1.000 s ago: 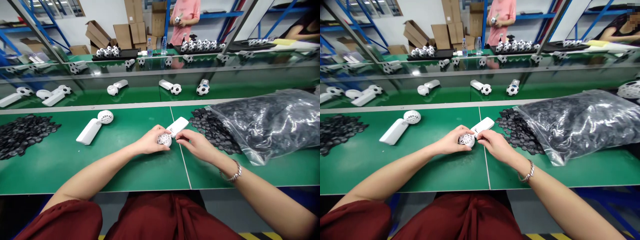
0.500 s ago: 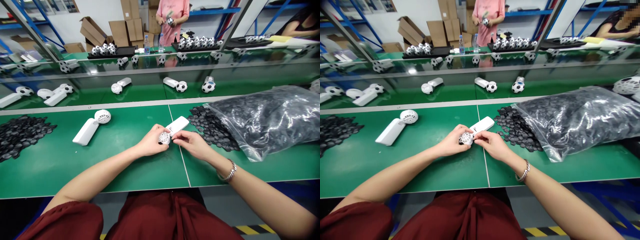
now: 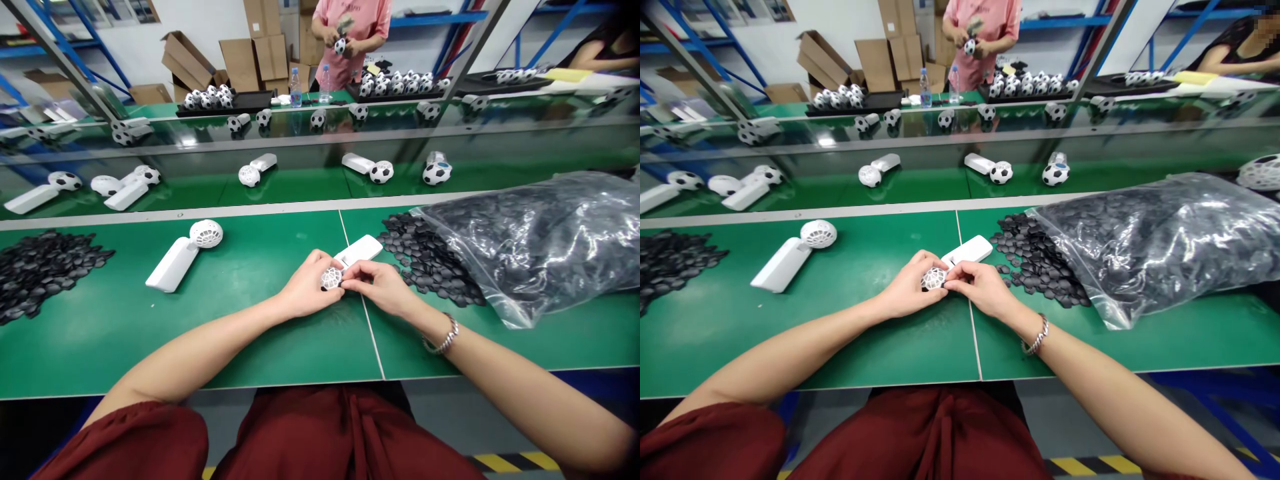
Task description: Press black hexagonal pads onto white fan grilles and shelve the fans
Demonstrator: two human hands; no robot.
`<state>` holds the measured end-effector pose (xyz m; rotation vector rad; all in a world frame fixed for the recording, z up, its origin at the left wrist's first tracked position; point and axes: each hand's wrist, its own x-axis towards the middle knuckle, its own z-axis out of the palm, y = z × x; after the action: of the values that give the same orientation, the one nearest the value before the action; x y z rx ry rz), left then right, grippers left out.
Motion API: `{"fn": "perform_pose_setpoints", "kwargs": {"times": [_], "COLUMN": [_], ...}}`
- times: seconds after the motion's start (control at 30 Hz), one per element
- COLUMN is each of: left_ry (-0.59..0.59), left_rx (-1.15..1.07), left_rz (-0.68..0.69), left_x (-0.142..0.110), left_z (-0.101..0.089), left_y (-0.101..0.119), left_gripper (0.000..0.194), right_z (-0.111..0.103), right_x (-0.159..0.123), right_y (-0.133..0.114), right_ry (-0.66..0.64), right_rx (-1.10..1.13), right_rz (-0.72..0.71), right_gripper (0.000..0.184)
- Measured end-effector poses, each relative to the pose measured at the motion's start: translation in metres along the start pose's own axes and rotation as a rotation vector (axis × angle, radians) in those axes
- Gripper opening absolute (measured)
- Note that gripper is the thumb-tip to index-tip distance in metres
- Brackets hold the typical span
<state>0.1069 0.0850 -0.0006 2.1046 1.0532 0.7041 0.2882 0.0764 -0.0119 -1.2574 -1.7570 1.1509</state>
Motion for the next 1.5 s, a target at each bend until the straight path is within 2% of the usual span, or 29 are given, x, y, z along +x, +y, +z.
{"fn": "perform_pose_setpoints", "kwargs": {"times": [0.4, 0.57, 0.63, 0.73, 0.83, 0.93, 0.97, 1.07, 1.17, 1.23, 1.3, 1.4, 1.5], "left_ry": [0.005, 0.063, 0.07, 0.092, 0.226, 0.289, 0.309, 0.365, 0.352, 0.292, 0.221, 0.134, 0.053], "left_rx": [0.003, 0.025, 0.024, 0.076, 0.275, 0.391, 0.434, 0.553, 0.64, 0.68, 0.717, 0.774, 0.811], "left_rz": [0.052, 0.055, 0.06, 0.098, 0.073, 0.003, -0.036, -0.169, -0.323, -0.389, -0.403, -0.368, -0.314], "left_x": [-0.001, -0.005, 0.0, 0.034, 0.097, 0.162, 0.178, 0.205, 0.211, 0.211, 0.21, 0.194, 0.15], "left_z": [0.0, 0.004, 0.004, 0.001, -0.01, -0.031, -0.039, -0.067, -0.09, -0.101, -0.106, -0.105, -0.093], "left_y": [-0.006, -0.003, -0.006, -0.016, -0.033, -0.053, -0.061, -0.085, -0.106, -0.114, -0.114, -0.094, -0.056], "left_gripper": [0.033, 0.032, 0.031, 0.031, 0.036, 0.059, 0.06, 0.057, 0.063, 0.057, 0.049, 0.045, 0.044], "right_z": [0.003, 0.004, 0.0, -0.016, -0.04, -0.057, -0.06, -0.062, -0.062, -0.063, -0.066, -0.069, -0.068], "right_x": [0.001, 0.003, 0.003, -0.001, -0.014, -0.032, -0.038, -0.052, -0.057, -0.055, -0.053, -0.051, -0.051], "right_y": [0.003, 0.003, 0.003, 0.005, 0.013, 0.026, 0.03, 0.043, 0.052, 0.054, 0.053, 0.049, 0.044], "right_ry": [0.007, 0.022, 0.037, 0.076, 0.154, 0.197, 0.2, 0.199, 0.196, 0.186, 0.174, 0.167, 0.162], "right_rx": [0.055, -0.047, -0.123, -0.259, -0.469, -0.682, -0.746, -0.895, -0.943, -0.934, -0.929, -0.975, -1.124], "right_rz": [-0.023, -0.002, 0.01, -0.073, -0.145, -0.156, -0.157, -0.174, -0.206, -0.213, -0.209, -0.253, -0.399], "right_gripper": [0.014, 0.019, 0.021, 0.019, 0.021, 0.026, 0.028, 0.034, 0.03, 0.028, 0.027, 0.025, 0.027]}}
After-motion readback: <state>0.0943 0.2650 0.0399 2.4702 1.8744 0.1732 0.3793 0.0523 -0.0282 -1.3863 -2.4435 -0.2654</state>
